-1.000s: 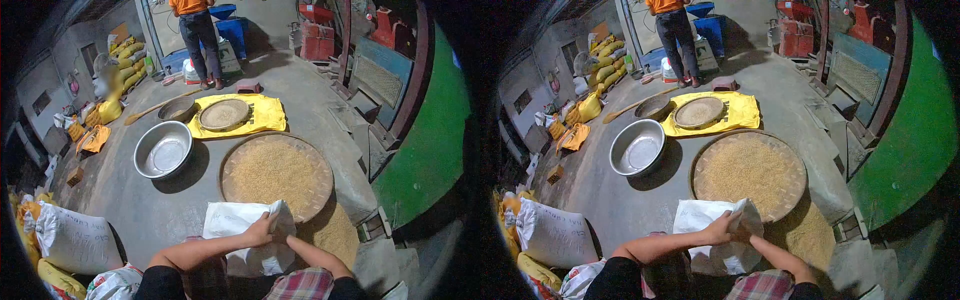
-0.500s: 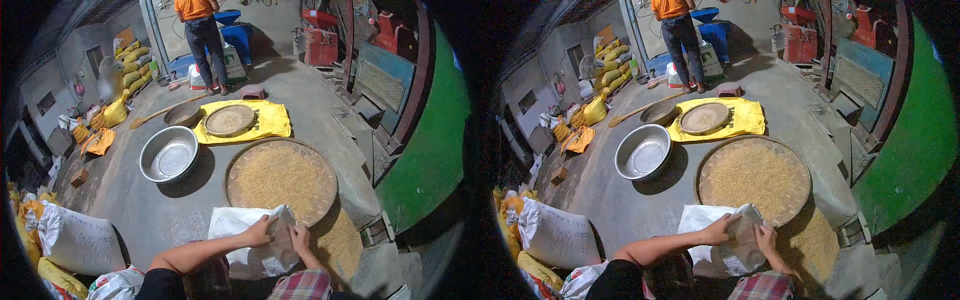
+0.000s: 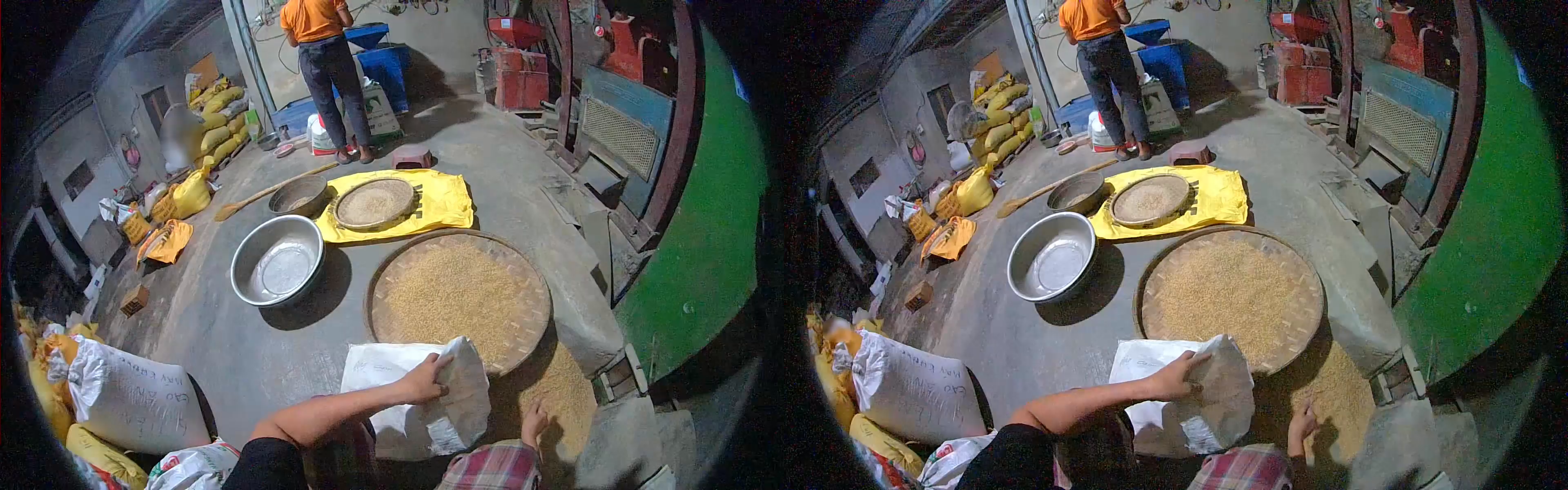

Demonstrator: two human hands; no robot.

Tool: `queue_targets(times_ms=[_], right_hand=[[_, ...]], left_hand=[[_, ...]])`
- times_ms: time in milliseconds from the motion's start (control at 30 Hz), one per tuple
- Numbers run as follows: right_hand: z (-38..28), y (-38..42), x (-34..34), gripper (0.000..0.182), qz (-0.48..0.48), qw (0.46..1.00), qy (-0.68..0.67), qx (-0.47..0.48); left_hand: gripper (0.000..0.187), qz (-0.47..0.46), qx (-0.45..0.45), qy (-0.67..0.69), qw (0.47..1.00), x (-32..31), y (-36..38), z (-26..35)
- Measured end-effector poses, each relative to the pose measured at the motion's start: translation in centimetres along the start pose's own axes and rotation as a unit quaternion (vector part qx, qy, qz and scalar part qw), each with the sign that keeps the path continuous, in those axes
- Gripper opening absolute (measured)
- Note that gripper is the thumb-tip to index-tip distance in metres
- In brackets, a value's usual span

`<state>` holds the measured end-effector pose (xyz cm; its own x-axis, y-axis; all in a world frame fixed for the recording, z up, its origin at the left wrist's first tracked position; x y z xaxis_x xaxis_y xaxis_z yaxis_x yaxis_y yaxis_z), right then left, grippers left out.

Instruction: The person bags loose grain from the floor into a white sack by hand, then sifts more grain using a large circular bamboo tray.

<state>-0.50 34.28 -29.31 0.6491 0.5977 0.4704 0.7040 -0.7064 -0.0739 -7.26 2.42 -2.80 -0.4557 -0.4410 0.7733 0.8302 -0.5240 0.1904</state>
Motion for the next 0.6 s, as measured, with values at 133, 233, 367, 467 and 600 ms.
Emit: queue_targets(times_ms=[133, 233, 367, 467, 600], right_hand=[[3.1, 1.8, 0.1, 0.027, 0.012, 0.992, 0.109, -0.055], [2.8, 2.3, 0.0, 0.027, 0.025, 0.994, 0.093, -0.058], [2.9, 2.4, -0.3, 0.027, 0.031, 0.993, 0.090, -0.067], [2.8, 2.4, -0.6, 0.027, 0.037, 0.993, 0.088, -0.064], [2.7, 2.5, -0.7, 0.027, 0.037, 0.993, 0.090, -0.066]], left_hand=[[0.073, 0.004, 0.002, -0.005, 1.000, -0.2, -0.2, -0.3], [0.074, 0.004, 0.005, 0.005, 1.000, -0.3, -0.2, -0.4], [0.074, 0.000, 0.013, -0.002, 1.000, -0.4, -0.1, -0.5], [0.075, 0.009, -0.005, -0.021, 1.000, -0.2, 0.0, -0.3], [0.075, 0.004, 0.005, -0.018, 1.000, -0.4, 0.1, -0.3]])
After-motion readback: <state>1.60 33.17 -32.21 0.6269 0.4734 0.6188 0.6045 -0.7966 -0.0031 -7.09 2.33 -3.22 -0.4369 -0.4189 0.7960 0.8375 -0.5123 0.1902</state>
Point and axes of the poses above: each hand's wrist, its own y-axis away from the middle knuckle, its own x-axis out of the back of the hand, z = x × y, the point moved 4 cm from there along -y, towards the middle knuckle, and after that the axes turned 13 degrees about -y, right-handed, at the moved point
